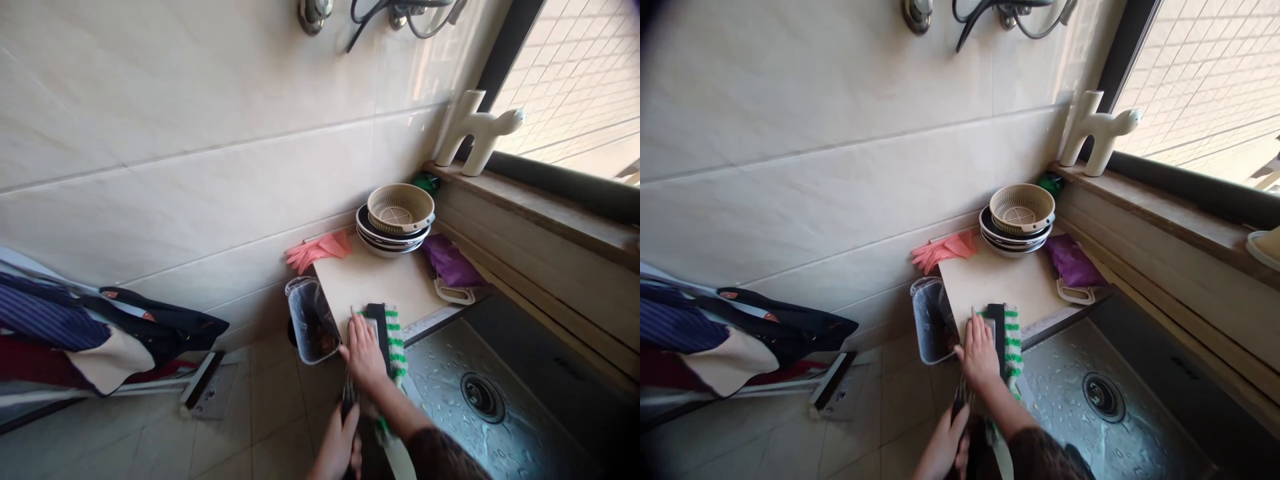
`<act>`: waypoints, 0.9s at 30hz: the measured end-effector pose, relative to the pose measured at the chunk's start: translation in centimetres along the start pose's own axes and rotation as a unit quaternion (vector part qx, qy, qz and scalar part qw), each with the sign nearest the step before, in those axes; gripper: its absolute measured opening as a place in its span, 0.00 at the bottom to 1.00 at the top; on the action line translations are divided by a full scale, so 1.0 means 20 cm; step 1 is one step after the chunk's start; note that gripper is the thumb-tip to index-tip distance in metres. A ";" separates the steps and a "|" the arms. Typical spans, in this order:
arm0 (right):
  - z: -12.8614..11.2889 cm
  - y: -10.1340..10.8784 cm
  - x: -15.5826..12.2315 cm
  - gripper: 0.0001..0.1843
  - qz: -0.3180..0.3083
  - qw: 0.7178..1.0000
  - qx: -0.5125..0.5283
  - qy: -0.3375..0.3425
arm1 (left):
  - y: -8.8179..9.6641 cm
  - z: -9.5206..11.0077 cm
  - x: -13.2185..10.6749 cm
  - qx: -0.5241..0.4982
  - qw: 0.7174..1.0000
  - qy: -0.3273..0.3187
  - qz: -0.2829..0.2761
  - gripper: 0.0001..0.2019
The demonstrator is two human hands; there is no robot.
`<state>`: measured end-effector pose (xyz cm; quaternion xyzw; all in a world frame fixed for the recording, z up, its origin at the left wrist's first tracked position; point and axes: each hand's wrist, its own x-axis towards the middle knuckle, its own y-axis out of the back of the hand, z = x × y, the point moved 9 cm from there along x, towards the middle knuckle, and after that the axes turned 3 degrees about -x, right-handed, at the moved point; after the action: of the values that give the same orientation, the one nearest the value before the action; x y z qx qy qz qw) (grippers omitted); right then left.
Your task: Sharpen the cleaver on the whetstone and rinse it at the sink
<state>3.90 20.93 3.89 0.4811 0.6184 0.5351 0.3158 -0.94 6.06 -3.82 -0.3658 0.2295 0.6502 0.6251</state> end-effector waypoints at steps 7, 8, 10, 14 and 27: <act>0.09 0.28 0.17 0.27 0.033 0.985 0.162 -0.048 | 0.02 0.27 -0.08 0.017 0.998 -0.068 0.011 0.34; 0.13 0.38 0.18 0.28 0.056 0.982 0.171 -0.060 | 0.02 0.40 -0.11 0.027 0.993 -0.112 0.021 0.33; 0.22 0.58 0.09 0.33 0.125 0.954 0.257 -0.090 | 0.04 0.64 -0.22 0.059 0.972 -0.222 0.055 0.30; 0.03 0.64 -0.32 0.48 -0.056 0.838 0.541 0.029 | -0.01 0.86 -0.47 0.080 0.917 -0.372 0.121 0.25; 0.27 0.60 -0.53 0.29 0.058 0.715 0.643 -0.269 | -0.51 0.63 -0.63 0.421 0.761 -0.492 -0.024 0.26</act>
<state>15.54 12.49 12.82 0.7269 0.6731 -0.1263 0.0518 6.16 8.56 15.32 0.2994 0.1322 0.5637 0.7584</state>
